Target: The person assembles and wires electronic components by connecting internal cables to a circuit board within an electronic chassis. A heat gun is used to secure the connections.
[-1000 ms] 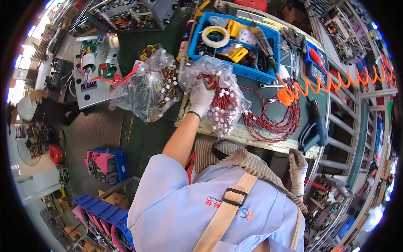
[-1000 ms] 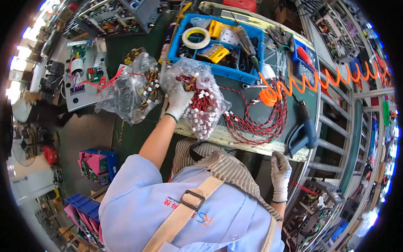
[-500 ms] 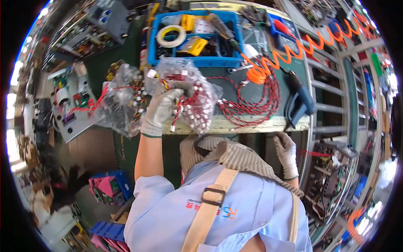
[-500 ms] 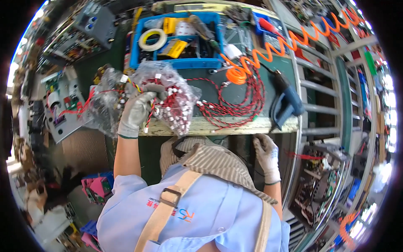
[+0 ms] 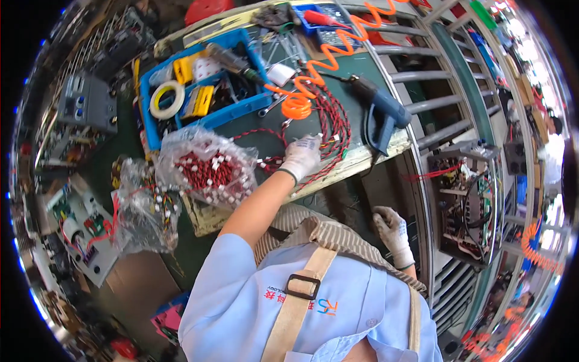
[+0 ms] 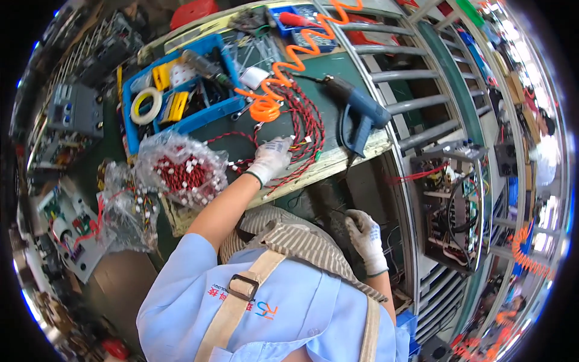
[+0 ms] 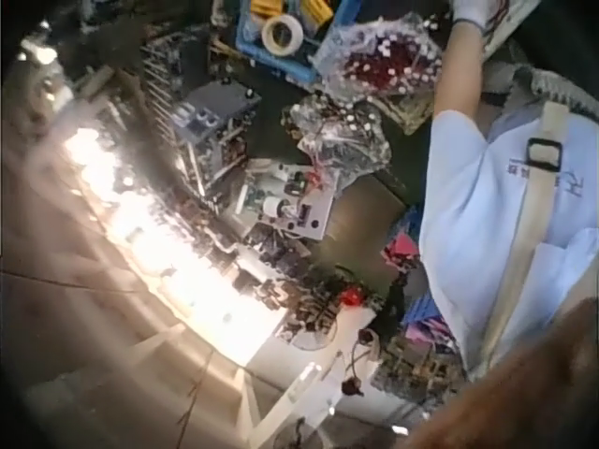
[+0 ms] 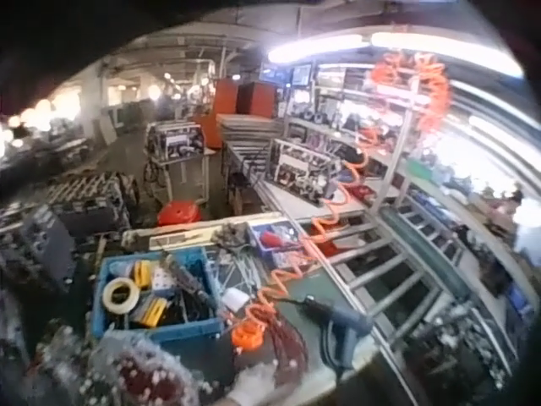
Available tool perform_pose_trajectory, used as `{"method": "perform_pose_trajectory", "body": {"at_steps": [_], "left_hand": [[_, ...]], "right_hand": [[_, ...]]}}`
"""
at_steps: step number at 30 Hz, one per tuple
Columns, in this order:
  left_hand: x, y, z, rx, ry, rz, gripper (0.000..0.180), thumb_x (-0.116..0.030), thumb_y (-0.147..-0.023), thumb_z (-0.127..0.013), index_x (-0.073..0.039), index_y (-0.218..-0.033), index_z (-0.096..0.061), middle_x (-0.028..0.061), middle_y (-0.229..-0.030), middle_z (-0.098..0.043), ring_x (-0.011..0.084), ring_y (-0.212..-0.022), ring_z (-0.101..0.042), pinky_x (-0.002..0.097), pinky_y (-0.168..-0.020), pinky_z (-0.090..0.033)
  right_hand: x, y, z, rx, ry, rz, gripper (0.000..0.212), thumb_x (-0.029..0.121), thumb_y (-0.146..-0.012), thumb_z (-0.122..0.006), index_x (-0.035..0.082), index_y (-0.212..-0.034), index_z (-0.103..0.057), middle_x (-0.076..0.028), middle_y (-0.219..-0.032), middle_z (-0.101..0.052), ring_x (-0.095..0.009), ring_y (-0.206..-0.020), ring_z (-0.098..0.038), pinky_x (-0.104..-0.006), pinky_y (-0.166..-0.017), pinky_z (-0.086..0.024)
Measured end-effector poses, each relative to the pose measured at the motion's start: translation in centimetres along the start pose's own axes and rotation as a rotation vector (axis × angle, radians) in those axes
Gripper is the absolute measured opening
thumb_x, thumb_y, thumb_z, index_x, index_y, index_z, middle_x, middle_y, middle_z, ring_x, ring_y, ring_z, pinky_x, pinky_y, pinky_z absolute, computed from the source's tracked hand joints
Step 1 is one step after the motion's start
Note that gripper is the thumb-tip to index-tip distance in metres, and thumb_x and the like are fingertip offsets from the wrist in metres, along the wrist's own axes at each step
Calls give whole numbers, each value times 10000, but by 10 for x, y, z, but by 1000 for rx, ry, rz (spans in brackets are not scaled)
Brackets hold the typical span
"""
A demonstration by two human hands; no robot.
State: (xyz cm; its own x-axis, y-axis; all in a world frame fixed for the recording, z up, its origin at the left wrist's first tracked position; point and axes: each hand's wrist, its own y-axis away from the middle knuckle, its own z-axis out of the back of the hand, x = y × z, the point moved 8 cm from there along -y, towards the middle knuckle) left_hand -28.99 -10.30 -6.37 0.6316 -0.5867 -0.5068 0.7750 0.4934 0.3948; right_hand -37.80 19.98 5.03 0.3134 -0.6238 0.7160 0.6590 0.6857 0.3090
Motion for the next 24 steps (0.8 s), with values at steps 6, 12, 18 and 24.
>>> {"method": "perform_pose_trajectory", "body": {"at_steps": [6,12,18,24], "left_hand": [[55,61,97,-540,62,-102,328,-278,-915,-603,-91,-1170,-689,182,-917,-702,341,-857,-695,474,-780,-538],[84,126,206,-883,715,-126,217,-217,-964,-667,-49,-1098,-691,41,-812,-667,107,-590,-536,269,-564,-444],[100,187,297,-1186,755,-174,231,-205,-1014,-599,-14,-1133,-651,26,-861,-656,23,-539,-422,201,-493,-339],[38,193,268,-746,909,-218,204,-114,-980,-616,-13,-1150,-668,52,-885,-685,24,-536,-454,186,-476,-349]], "right_hand": [[17,65,-9,-162,23,-72,187,87,-903,-666,13,-1073,-688,-111,-869,-686,-176,-750,-618,-307,-729,-498],[29,66,-48,-141,-10,-87,195,113,-909,-663,18,-1078,-687,-154,-950,-706,-272,-856,-673,-345,-780,-521],[61,28,-26,-283,-141,-22,217,136,-934,-647,14,-1109,-685,-130,-983,-709,-240,-919,-668,-333,-846,-512],[102,50,10,-239,-681,-28,349,267,-1009,-584,-16,-1195,-668,-103,-1130,-677,-168,-1035,-645,-303,-954,-504]]}}
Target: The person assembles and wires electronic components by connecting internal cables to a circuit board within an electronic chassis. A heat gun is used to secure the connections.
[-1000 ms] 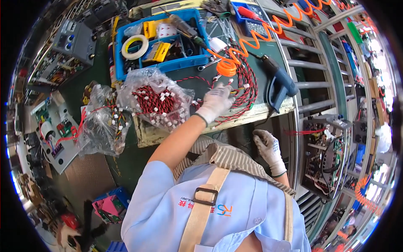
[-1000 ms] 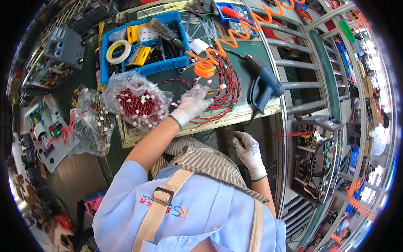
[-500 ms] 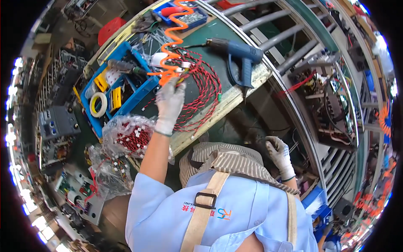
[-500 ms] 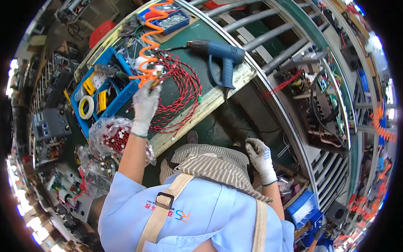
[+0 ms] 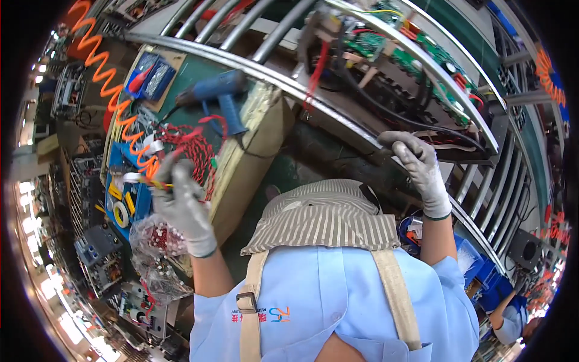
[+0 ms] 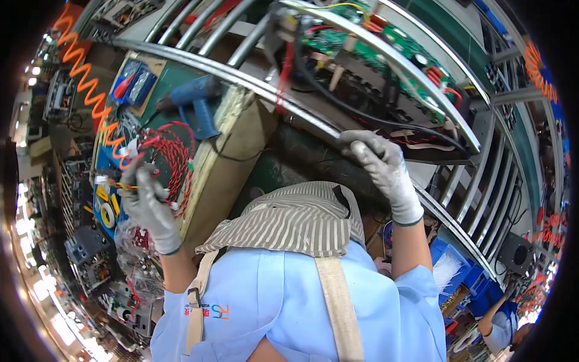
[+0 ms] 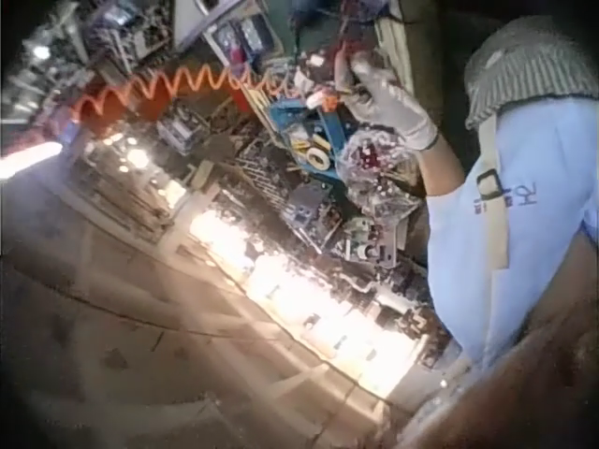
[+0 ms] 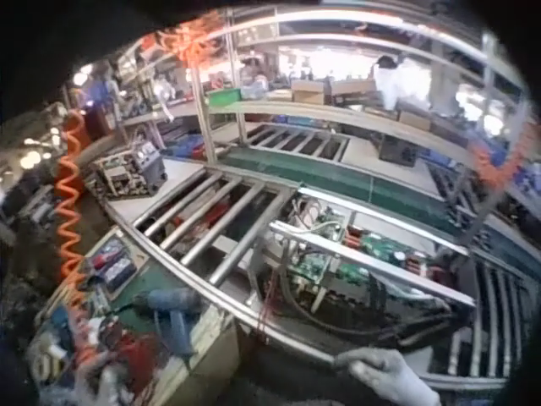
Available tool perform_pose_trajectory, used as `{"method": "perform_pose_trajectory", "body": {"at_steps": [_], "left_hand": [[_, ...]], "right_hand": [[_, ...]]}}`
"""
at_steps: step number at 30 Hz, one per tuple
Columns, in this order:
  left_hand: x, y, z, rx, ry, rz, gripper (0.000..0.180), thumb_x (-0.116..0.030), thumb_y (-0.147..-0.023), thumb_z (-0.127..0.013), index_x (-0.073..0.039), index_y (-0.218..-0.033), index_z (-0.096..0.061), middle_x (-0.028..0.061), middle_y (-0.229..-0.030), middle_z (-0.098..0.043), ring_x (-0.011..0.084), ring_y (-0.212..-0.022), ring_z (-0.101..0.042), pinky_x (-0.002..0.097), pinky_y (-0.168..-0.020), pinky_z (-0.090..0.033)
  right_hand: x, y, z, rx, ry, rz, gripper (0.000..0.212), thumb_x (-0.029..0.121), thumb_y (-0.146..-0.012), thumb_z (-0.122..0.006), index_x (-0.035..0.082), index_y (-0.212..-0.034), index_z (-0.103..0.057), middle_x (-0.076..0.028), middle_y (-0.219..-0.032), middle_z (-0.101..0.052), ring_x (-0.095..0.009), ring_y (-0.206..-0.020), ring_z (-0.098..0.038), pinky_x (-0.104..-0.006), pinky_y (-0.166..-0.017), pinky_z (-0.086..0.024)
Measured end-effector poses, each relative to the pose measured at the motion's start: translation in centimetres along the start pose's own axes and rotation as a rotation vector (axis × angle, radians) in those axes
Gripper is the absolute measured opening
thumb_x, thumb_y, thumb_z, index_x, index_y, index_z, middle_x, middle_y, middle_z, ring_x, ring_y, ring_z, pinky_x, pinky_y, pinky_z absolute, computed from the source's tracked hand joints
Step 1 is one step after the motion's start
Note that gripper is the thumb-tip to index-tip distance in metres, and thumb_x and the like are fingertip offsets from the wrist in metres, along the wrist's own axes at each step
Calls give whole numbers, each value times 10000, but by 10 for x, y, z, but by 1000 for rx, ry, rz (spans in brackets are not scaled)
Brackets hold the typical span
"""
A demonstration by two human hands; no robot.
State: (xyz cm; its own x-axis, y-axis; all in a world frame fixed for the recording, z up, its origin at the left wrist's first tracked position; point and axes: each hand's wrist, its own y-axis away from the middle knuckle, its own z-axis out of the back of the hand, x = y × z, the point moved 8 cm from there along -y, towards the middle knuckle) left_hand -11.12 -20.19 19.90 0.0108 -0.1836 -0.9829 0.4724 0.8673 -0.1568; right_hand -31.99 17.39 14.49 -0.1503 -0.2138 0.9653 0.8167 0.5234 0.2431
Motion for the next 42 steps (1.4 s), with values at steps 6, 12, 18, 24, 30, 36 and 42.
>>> {"method": "perform_pose_trajectory", "body": {"at_steps": [6,12,18,24,30,36,42], "left_hand": [[-16,79,-126,986,-356,-511,467,-13,-671,-761,-101,-1129,-726,88,-918,-707,245,-808,-698,332,-679,-562],[49,112,-133,1413,-462,-347,408,-148,-721,-800,-99,-1120,-729,99,-931,-694,255,-818,-689,349,-704,-546],[55,101,-164,1661,-326,-250,294,-203,-864,-750,-86,-1132,-726,116,-961,-718,269,-857,-696,344,-739,-544],[25,46,-212,1318,181,394,477,-353,-1019,-563,22,-1314,-578,152,-1015,-732,114,-663,-628,253,-596,-499],[31,71,-249,1374,350,702,508,-434,-1038,-510,17,-1244,-616,132,-963,-726,66,-540,-514,237,-514,-422],[27,76,-263,1346,523,677,431,-366,-1010,-600,19,-1198,-648,105,-929,-710,54,-585,-528,212,-531,-433],[32,94,-272,1357,522,493,267,-222,-984,-659,30,-1071,-681,27,-829,-666,17,-636,-531,189,-559,-420]], "right_hand": [[-1,2,-108,360,-689,-122,666,475,-1014,-528,-43,-1422,-430,-170,-1262,-609,-233,-1087,-637,-373,-968,-512],[22,-10,-119,277,-571,-147,484,440,-1037,-506,-6,-1211,-580,-52,-922,-637,-116,-822,-598,-276,-751,-515],[34,2,-87,14,-429,-97,333,295,-1047,-537,-12,-1156,-609,-21,-830,-585,-63,-687,-484,-214,-653,-470],[23,53,-27,-412,-308,28,290,231,-981,-620,-13,-1136,-649,-31,-879,-653,-64,-693,-522,-209,-629,-427],[21,81,-42,-344,255,-16,275,194,-990,-582,-36,-1122,-654,-44,-808,-643,-100,-740,-566,-275,-646,-468],[45,77,-22,-299,371,6,293,131,-946,-614,-32,-1188,-637,-125,-1015,-696,-184,-913,-665,-332,-775,-538],[74,-7,-32,-355,346,259,265,129,-941,-630,-22,-1157,-649,-161,-1106,-693,-244,-1012,-679,-350,-878,-534]]}}
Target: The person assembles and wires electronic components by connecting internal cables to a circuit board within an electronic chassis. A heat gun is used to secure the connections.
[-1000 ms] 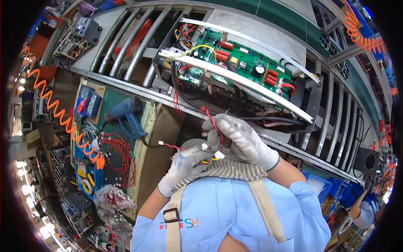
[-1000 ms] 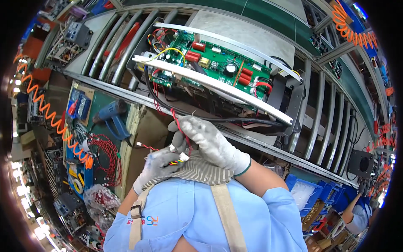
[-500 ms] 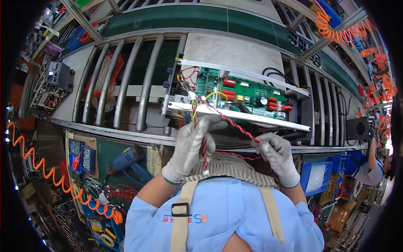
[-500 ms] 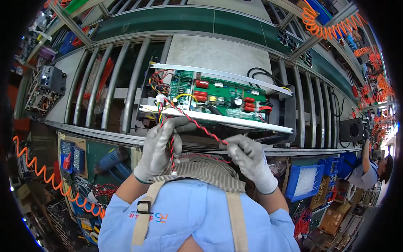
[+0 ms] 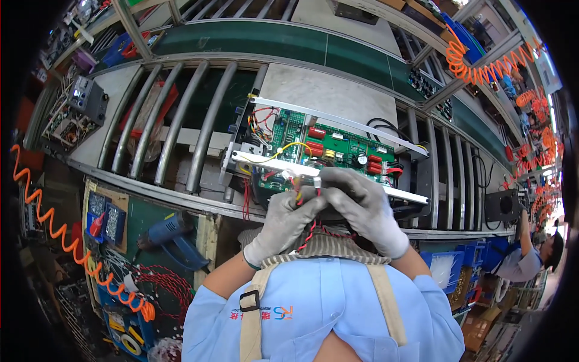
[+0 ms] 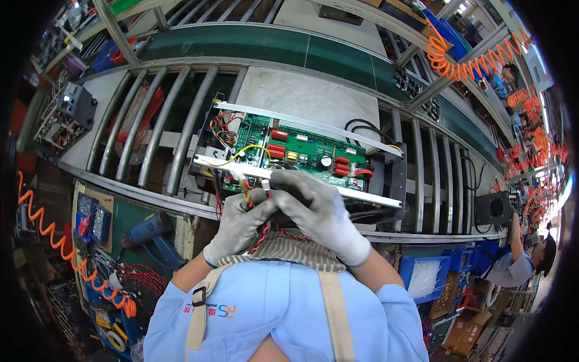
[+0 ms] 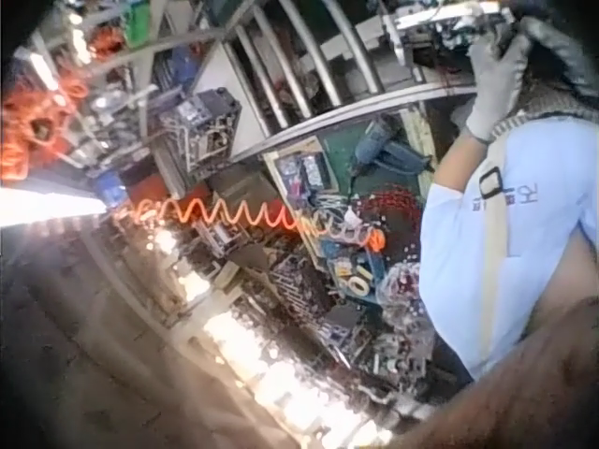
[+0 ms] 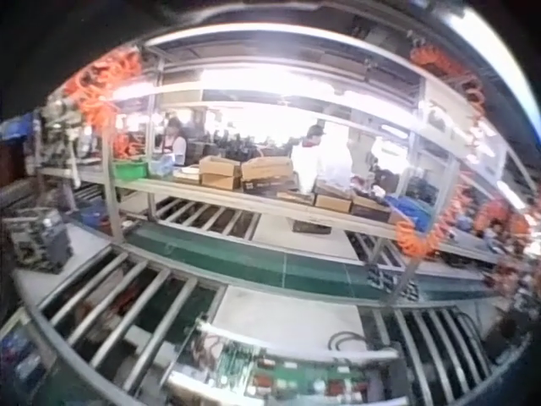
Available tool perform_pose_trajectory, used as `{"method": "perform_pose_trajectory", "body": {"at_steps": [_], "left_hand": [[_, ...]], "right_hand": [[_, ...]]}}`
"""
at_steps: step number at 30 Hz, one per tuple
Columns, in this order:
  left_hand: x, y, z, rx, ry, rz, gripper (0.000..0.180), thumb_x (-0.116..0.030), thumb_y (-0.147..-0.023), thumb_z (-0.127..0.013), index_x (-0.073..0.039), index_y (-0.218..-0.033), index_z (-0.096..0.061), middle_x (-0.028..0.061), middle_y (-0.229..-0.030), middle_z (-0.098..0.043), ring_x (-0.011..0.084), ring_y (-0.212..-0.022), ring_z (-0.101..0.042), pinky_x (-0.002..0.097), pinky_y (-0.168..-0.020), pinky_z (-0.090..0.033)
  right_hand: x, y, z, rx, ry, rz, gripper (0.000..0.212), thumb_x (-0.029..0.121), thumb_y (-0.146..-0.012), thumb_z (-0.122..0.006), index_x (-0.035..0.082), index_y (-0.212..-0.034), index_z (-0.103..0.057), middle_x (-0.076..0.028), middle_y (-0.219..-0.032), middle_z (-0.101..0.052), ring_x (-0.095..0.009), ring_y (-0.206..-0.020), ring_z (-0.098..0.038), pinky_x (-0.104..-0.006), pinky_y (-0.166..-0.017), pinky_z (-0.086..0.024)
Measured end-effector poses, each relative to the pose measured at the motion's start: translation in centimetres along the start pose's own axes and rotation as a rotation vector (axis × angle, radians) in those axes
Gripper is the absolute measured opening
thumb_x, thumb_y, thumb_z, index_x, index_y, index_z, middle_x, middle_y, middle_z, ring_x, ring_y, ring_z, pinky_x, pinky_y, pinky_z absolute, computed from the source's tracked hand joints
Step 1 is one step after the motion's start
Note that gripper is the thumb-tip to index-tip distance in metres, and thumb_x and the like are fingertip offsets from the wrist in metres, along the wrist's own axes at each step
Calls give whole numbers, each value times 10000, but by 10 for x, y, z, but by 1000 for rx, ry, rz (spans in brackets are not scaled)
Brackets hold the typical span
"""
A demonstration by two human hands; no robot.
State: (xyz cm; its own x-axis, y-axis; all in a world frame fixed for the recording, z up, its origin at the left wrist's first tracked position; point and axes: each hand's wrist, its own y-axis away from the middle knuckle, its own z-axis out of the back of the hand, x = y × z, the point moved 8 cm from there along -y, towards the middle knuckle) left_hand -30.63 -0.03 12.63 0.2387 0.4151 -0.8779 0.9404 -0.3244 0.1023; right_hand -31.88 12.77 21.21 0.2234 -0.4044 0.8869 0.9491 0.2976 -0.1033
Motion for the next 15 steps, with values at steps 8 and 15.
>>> {"method": "perform_pose_trajectory", "body": {"at_steps": [8,15], "left_hand": [[-13,19,3,-230,-172,-45,206,-108,-942,-664,36,-1083,-707,-15,-813,-651,24,-697,-536,212,-611,-435],[-9,26,-2,-98,-98,210,208,-88,-919,-668,48,-1070,-708,72,-890,-716,67,-770,-637,242,-643,-511]], "right_hand": [[-33,4,9,75,-498,-319,183,145,-955,-663,23,-1068,-585,-70,-940,-681,-157,-864,-668,-309,-776,-544],[13,5,0,357,123,185,212,84,-824,-764,25,-1009,-678,-136,-881,-673,-274,-783,-666,-358,-689,-528]]}}
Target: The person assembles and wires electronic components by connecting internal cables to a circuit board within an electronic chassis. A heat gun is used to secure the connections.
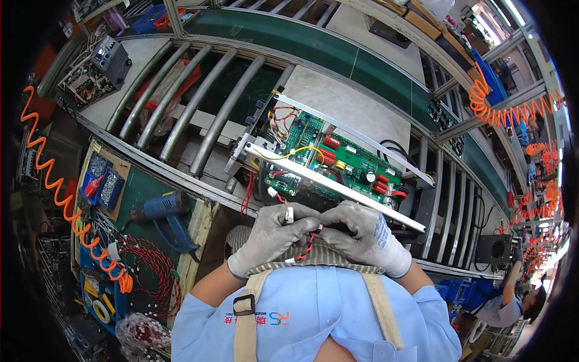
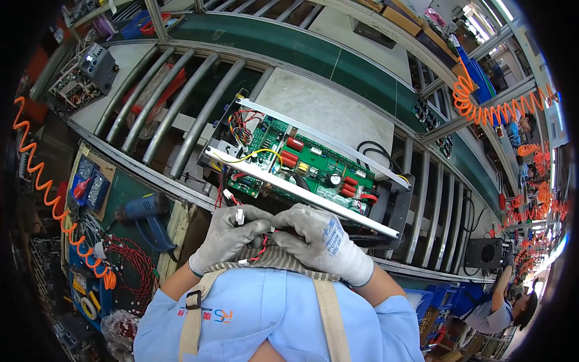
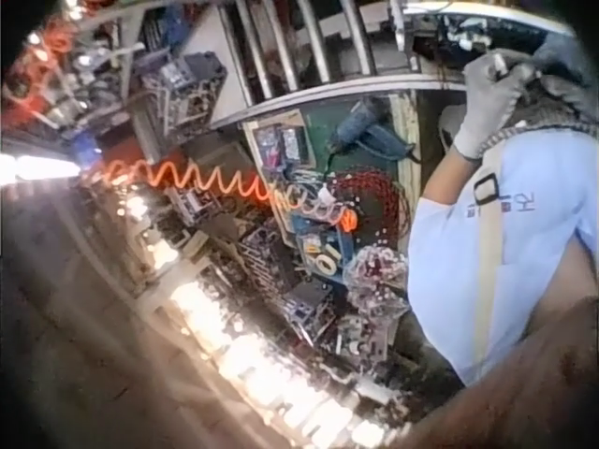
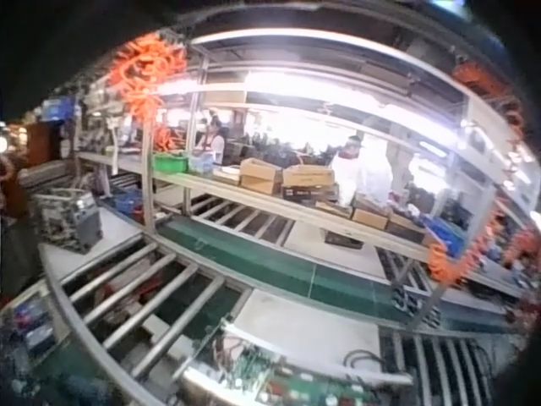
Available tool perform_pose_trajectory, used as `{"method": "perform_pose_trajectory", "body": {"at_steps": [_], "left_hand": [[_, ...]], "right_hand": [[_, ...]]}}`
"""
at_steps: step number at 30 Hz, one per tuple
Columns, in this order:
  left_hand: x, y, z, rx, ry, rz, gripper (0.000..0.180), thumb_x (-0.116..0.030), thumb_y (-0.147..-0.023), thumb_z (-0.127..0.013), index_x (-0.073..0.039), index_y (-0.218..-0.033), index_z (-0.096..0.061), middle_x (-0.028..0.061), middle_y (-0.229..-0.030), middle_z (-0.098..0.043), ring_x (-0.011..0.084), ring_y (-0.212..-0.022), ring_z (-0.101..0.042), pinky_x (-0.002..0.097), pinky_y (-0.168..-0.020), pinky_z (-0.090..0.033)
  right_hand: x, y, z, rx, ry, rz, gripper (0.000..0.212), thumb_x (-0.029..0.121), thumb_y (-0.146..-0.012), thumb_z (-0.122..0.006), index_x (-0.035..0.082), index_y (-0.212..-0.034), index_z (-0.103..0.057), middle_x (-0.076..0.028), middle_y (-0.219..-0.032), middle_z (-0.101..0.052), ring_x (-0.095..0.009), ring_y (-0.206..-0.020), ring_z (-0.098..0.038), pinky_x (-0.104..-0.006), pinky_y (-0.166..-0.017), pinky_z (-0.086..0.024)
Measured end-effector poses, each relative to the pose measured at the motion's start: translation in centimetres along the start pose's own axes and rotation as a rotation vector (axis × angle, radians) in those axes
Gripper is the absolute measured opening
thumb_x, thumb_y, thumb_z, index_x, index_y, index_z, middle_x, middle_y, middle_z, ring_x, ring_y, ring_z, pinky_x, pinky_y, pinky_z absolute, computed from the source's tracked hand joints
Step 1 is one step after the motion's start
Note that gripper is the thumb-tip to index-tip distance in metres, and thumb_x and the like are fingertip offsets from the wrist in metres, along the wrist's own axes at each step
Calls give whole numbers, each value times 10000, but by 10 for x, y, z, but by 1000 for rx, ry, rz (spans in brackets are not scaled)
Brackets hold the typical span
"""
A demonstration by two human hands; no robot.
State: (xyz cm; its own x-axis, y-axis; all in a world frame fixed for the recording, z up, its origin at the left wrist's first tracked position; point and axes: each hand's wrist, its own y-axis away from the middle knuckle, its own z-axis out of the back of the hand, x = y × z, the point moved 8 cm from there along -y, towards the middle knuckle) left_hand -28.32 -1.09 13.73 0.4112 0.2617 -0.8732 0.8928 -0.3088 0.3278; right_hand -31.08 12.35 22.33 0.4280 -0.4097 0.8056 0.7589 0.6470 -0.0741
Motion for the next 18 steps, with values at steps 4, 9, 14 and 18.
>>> {"method": "perform_pose_trajectory", "body": {"at_steps": [4,9,14,18], "left_hand": [[-48,25,27,-187,-236,-303,202,-142,-924,-688,-10,-1069,-734,89,-927,-737,133,-783,-677,293,-736,-557],[-88,29,104,-619,-154,-477,255,-136,-974,-632,36,-1155,-685,54,-908,-673,38,-756,-594,187,-587,-425],[-60,-2,105,-546,-171,-502,336,-113,-960,-645,41,-1258,-643,-1,-930,-634,10,-741,-507,182,-608,-405],[-56,5,97,-537,-136,-389,365,-78,-911,-663,43,-1255,-648,-28,-835,-616,11,-683,-452,176,-593,-382]], "right_hand": [[32,-12,64,-136,241,1,155,1,-781,-750,62,-920,-719,-94,-812,-656,-222,-776,-644,-349,-681,-510],[9,-71,89,-242,726,-4,130,131,-816,-740,48,-908,-701,-132,-848,-671,-280,-773,-664,-380,-699,-523],[-47,-87,10,198,734,-251,137,175,-863,-638,89,-942,-710,-151,-918,-699,-315,-928,-688,-419,-811,-551],[-34,-71,14,127,653,-347,153,163,-853,-632,82,-966,-697,-153,-962,-693,-319,-945,-685,-417,-824,-549]]}}
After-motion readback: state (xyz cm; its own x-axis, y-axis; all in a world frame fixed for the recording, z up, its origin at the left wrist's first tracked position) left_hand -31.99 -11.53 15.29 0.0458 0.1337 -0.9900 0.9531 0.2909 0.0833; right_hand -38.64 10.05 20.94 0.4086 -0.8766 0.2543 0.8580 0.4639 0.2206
